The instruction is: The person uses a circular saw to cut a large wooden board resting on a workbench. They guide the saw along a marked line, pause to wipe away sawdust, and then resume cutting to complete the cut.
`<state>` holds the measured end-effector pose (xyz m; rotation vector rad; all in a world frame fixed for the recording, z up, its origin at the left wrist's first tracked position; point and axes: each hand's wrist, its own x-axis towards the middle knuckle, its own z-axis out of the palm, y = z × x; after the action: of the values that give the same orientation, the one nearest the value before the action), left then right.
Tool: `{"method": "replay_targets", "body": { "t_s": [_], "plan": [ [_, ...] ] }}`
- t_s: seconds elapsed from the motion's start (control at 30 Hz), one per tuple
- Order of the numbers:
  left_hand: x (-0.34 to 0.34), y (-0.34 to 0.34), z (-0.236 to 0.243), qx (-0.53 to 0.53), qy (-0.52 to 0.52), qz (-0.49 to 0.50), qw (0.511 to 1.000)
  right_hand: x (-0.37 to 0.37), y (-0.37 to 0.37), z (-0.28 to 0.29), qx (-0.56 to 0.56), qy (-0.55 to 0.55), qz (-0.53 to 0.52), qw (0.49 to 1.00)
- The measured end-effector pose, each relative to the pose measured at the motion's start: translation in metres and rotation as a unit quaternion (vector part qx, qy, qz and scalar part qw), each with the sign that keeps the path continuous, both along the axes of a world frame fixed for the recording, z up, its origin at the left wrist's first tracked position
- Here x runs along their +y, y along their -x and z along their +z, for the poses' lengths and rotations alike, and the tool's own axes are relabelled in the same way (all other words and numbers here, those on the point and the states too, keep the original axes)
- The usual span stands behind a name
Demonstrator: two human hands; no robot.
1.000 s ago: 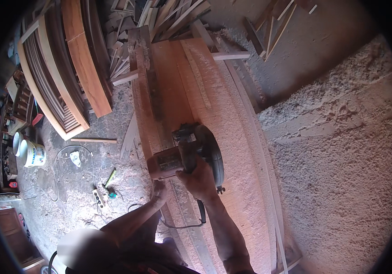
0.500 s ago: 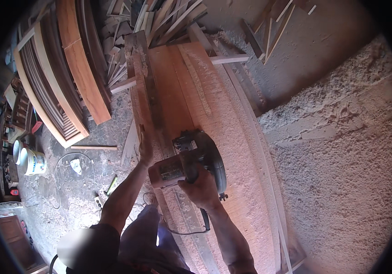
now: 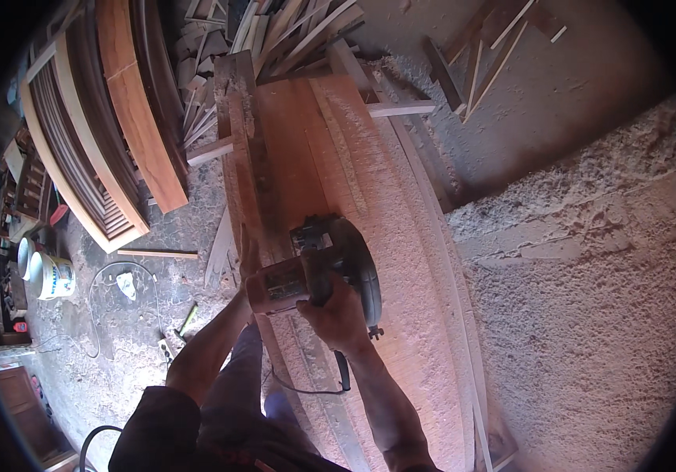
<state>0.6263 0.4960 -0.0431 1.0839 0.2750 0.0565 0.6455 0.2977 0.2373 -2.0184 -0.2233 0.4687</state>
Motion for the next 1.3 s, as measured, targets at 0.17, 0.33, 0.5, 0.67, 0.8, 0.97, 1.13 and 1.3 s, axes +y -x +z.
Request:
{"method": "replay_targets", "body": {
  "t_s": [0.17,0.33,0.5,0.67,0.8,0.97,1.13,1.3],
  "plan": [
    [-0.001,-0.001,0.002,-0.006,0.011,-0.046,0.999,0.018,-0.016,0.005,0.025,0.003,-0.002,1.000],
    [-0.003,-0.011,-0.002,0.001,0.004,0.006,1.000,0.027,-0.032,-0.001,0.036,-0.014,-0.001,0.999],
    [-0.006,-0.013,-0.007,0.016,-0.005,0.056,0.998,0.037,-0.047,-0.002,0.022,-0.018,-0.002,1.000],
    [-0.006,0.004,-0.018,0.038,-0.014,0.084,0.996,0.048,-0.058,0.002,0.014,-0.024,0.005,1.000],
    [-0.006,0.016,-0.021,0.053,-0.025,0.093,0.994,0.056,-0.070,0.000,0.018,-0.005,0.005,1.000],
    [-0.004,0.024,-0.019,0.064,-0.031,0.098,0.993,0.069,-0.087,0.002,0.037,-0.015,0.001,0.999],
    [-0.001,0.021,-0.016,0.072,-0.035,0.101,0.992,0.081,-0.100,0.000,0.013,-0.003,0.003,1.000],
    [-0.004,0.021,-0.011,0.080,-0.037,0.096,0.991,0.087,-0.112,-0.004,0.016,-0.022,0.007,1.000]
  ]
}}
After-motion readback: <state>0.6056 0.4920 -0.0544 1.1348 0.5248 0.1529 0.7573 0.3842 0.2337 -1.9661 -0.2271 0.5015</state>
